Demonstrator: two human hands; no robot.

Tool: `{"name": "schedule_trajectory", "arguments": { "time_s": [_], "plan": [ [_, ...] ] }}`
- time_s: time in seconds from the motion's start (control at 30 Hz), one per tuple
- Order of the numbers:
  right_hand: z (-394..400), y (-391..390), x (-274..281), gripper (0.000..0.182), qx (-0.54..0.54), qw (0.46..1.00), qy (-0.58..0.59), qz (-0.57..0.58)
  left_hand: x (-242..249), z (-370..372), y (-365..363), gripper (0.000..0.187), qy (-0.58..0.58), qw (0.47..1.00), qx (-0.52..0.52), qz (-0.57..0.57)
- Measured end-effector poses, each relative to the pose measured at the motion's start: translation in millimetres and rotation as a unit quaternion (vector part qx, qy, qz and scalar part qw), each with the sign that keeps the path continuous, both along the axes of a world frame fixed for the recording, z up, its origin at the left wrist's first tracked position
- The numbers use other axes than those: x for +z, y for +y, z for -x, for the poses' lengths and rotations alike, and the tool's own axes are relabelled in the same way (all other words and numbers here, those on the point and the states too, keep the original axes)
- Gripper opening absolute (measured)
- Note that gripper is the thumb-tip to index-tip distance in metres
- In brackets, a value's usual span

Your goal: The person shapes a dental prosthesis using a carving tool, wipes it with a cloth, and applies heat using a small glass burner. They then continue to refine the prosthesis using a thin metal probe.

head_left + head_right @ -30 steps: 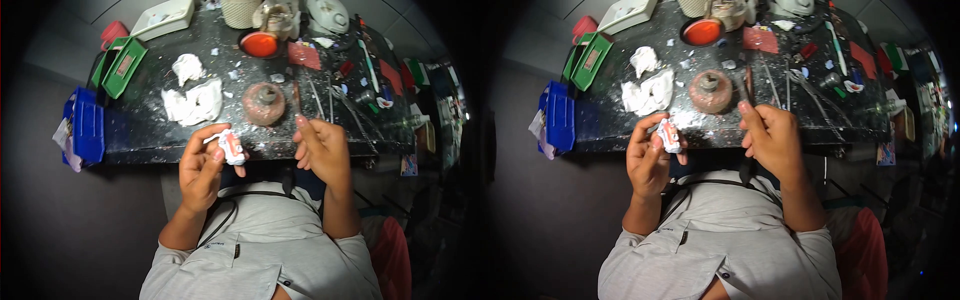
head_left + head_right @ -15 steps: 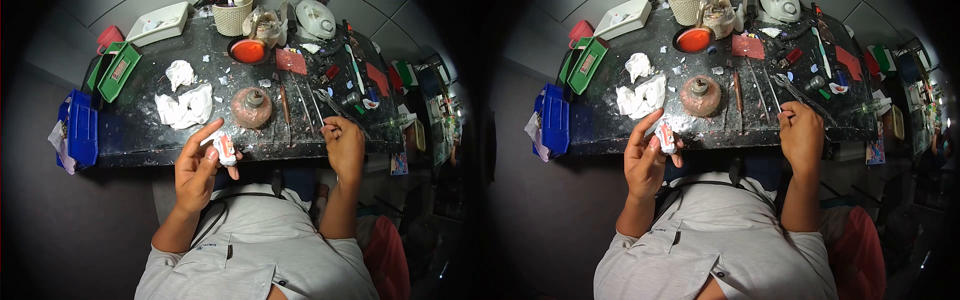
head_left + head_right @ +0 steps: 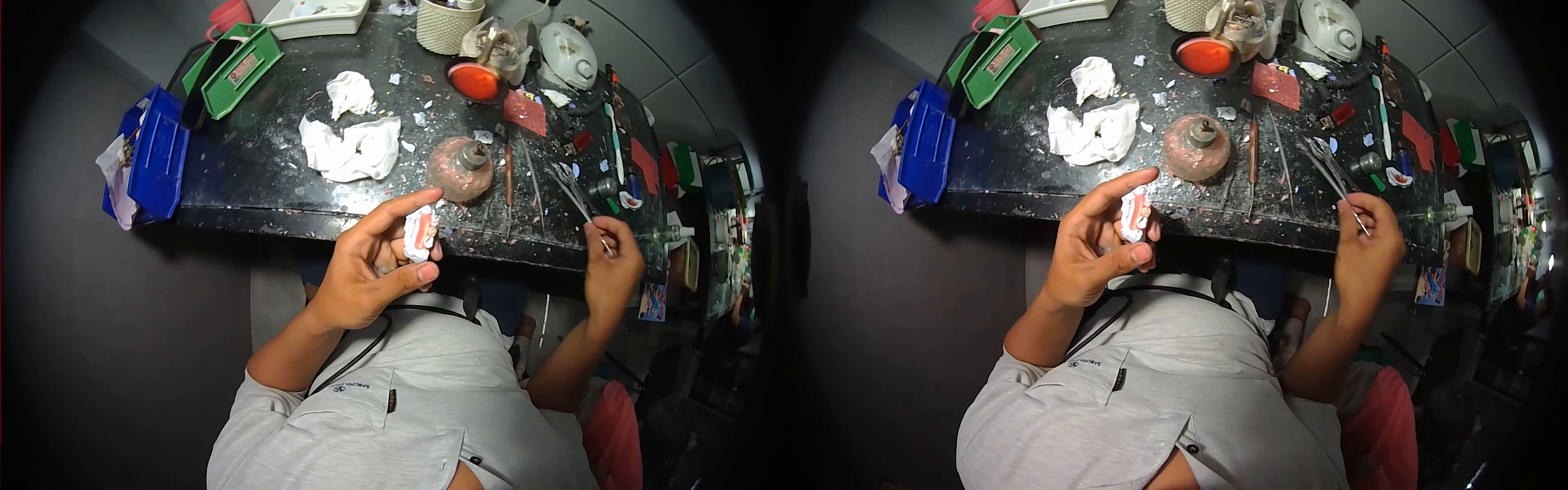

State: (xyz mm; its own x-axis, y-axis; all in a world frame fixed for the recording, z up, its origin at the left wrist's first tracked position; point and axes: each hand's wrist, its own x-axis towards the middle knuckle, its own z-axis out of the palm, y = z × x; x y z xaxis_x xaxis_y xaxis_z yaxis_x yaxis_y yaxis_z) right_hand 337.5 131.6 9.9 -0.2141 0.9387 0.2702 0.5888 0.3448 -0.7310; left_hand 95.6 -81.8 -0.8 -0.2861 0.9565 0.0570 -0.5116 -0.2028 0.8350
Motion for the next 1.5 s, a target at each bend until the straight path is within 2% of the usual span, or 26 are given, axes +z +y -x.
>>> {"name": "schedule_trajectory", "arguments": {
  "time_s": [0.07, 0.13, 0.2, 0.3, 0.33, 0.43, 0.47, 0.53, 0.57, 0.6, 0.67, 0.7, 0.73, 0.8, 0.83, 0.87, 0.93, 0.97, 1.03, 1.13, 1.37, 1.43, 1.5],
  "plan": [
    [-14, 2, 5, 0.01, 0.056, 0.987, 0.152, 0.014, -1, 0, -1, 0.07, 0.003, 1.0, -0.002, -0.007],
    [-20, -4, 23, 0.01, 0.078, 0.974, 0.213, 0.0, -3, 0, -2, 0.069, 0.006, 1.0, -0.004, -0.011],
    [-20, -14, 34, 0.01, 0.166, 0.939, 0.3, 0.032, -1, -2, -1, 0.067, 0.047, 0.999, 0.008, 0.001],
    [-14, -35, 41, 0.011, 0.316, 0.888, 0.238, 0.234, 1, -8, 2, 0.069, 0.061, 0.998, 0.03, -0.003],
    [-8, -42, 37, 0.012, 0.36, 0.856, 0.212, 0.305, 2, -9, 3, 0.069, 0.061, 0.998, 0.03, -0.003],
    [1, -61, 20, 0.01, 0.395, 0.76, 0.132, 0.499, 6, -10, 2, 0.07, 0.068, 0.996, 0.049, 0.006],
    [3, -65, 15, 0.01, 0.412, 0.734, 0.097, 0.531, 6, -9, -1, 0.07, 0.046, 0.999, 0.019, 0.007],
    [10, -65, 16, 0.011, 0.526, 0.654, 0.022, 0.543, 7, -7, -3, 0.072, 0.023, 1.0, -0.009, 0.01],
    [13, -65, 18, 0.012, 0.578, 0.641, -0.041, 0.503, 7, -7, -4, 0.073, 0.028, 0.999, -0.016, 0.004],
    [13, -67, 21, 0.012, 0.577, 0.641, -0.04, 0.504, 7, -8, -4, 0.075, 0.033, 0.999, -0.025, -0.002],
    [9, -71, 27, 0.012, 0.495, 0.701, 0.072, 0.508, 6, -10, -3, 0.075, 0.044, 0.999, -0.027, 0.0],
    [9, -79, 22, 0.013, 0.43, 0.736, 0.226, 0.471, 4, -10, -4, 0.075, 0.044, 0.998, -0.036, -0.004],
    [15, -80, 20, 0.015, 0.397, 0.76, 0.332, 0.392, 3, -11, -4, 0.074, 0.044, 0.998, -0.045, -0.007],
    [27, -80, 29, 0.017, 0.349, 0.816, 0.387, 0.248, 6, -15, -1, 0.073, 0.072, 0.997, -0.035, -0.015],
    [29, -78, 29, 0.016, 0.37, 0.829, 0.376, 0.185, 7, -16, 0, 0.071, 0.101, 0.994, -0.022, -0.023],
    [34, -81, 30, 0.016, 0.37, 0.83, 0.375, 0.185, 4, -15, 0, 0.071, 0.099, 0.995, -0.023, -0.023],
    [45, -89, 32, 0.016, 0.358, 0.878, 0.316, 0.04, -4, -10, -1, 0.068, 0.265, 0.963, -0.021, -0.053],
    [46, -88, 30, 0.015, 0.371, 0.883, 0.286, 0.006, -2, -9, -2, 0.068, 0.264, 0.963, -0.02, -0.052],
    [50, -88, 31, 0.015, 0.38, 0.888, 0.258, -0.013, 4, -8, -4, 0.066, 0.308, 0.951, -0.027, 0.0],
    [54, -89, 32, 0.015, 0.386, 0.898, 0.206, -0.05, 4, -7, -3, 0.065, 0.354, 0.935, -0.007, 0.007],
    [55, -90, 31, 0.015, 0.394, 0.899, 0.173, -0.077, 1, -9, -2, 0.064, 0.37, 0.929, 0.012, 0.006],
    [56, -90, 31, 0.016, 0.395, 0.898, 0.171, -0.086, -5, -9, 0, 0.065, 0.389, 0.919, 0.042, -0.043],
    [56, -90, 32, 0.017, 0.402, 0.897, 0.153, -0.104, -3, -10, -1, 0.065, 0.391, 0.918, 0.043, -0.041]
  ]
}}
